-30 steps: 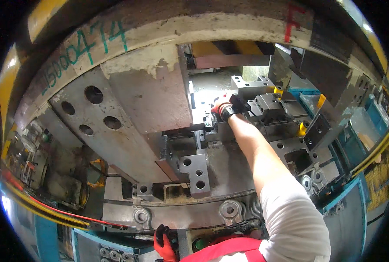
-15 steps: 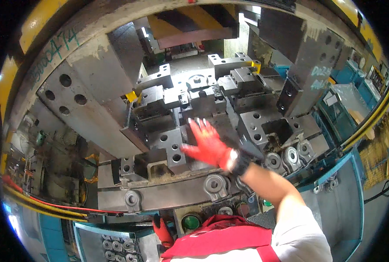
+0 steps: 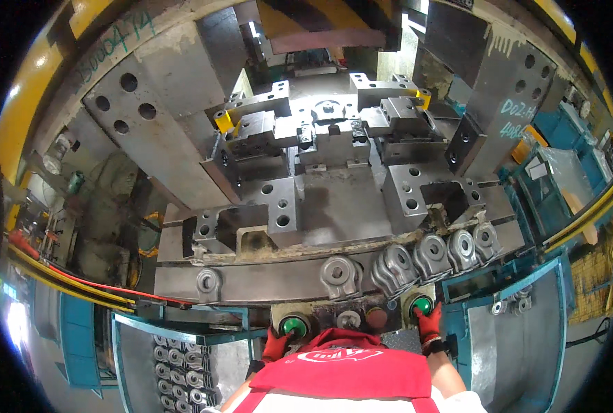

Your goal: Load metal workpieces into a stamping press, activate the press using safety buttons, and remove finished parts.

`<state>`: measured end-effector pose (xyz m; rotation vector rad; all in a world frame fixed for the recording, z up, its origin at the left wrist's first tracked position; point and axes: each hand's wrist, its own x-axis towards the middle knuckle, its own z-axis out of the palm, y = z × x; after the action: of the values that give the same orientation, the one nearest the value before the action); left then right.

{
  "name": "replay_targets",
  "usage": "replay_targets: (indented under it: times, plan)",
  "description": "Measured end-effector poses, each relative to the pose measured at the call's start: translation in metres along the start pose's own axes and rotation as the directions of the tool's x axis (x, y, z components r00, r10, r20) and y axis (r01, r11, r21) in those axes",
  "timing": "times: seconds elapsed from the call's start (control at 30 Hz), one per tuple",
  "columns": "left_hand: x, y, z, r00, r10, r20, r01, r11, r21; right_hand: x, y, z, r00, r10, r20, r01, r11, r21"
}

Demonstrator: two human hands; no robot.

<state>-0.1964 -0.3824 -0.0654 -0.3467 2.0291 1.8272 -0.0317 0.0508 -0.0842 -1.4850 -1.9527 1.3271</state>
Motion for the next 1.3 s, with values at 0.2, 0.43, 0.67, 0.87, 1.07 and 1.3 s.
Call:
replay_targets:
  times: [0.2, 0.43, 0.67, 0.87, 1.07, 1.3]
  plan:
    - [0.008, -0.019, -0.001, 0.995, -0.105, -0.001, 0.104, 0.992, -0.074, 0.029, 0.007, -0.002, 0.989, 0.078, 0.129, -0.067, 0.994, -0.083]
    - [0.002, -0.005, 0.009, 0.984, -0.151, -0.097, 0.158, 0.985, 0.072, 0.031, -0.033, -0.022, 0.927, 0.085, 0.366, -0.106, 0.994, 0.038]
    - [-0.009, 0.021, 0.023, 0.988, -0.063, -0.141, 0.063, 0.998, -0.001, 0.061, 0.049, -0.013, 0.96, -0.005, 0.28, 0.044, 0.99, -0.131]
    - [-0.001, -0.012, 0.012, 0.959, -0.138, -0.246, 0.133, 0.99, -0.037, 0.016, -0.03, -0.014, 0.974, -0.004, 0.227, 0.081, 0.94, -0.331]
    - [-0.011, 0.02, 0.019, 0.948, -0.235, -0.213, 0.225, 0.972, -0.072, 0.012, -0.036, -0.012, 0.981, 0.098, 0.169, -0.028, 0.927, -0.375]
    - [-0.047, 0.121, 0.032, 0.966, 0.236, 0.104, -0.198, 0.417, 0.887, 0.009, -0.015, -0.005, 0.991, -0.006, 0.131, 0.038, 0.968, -0.249]
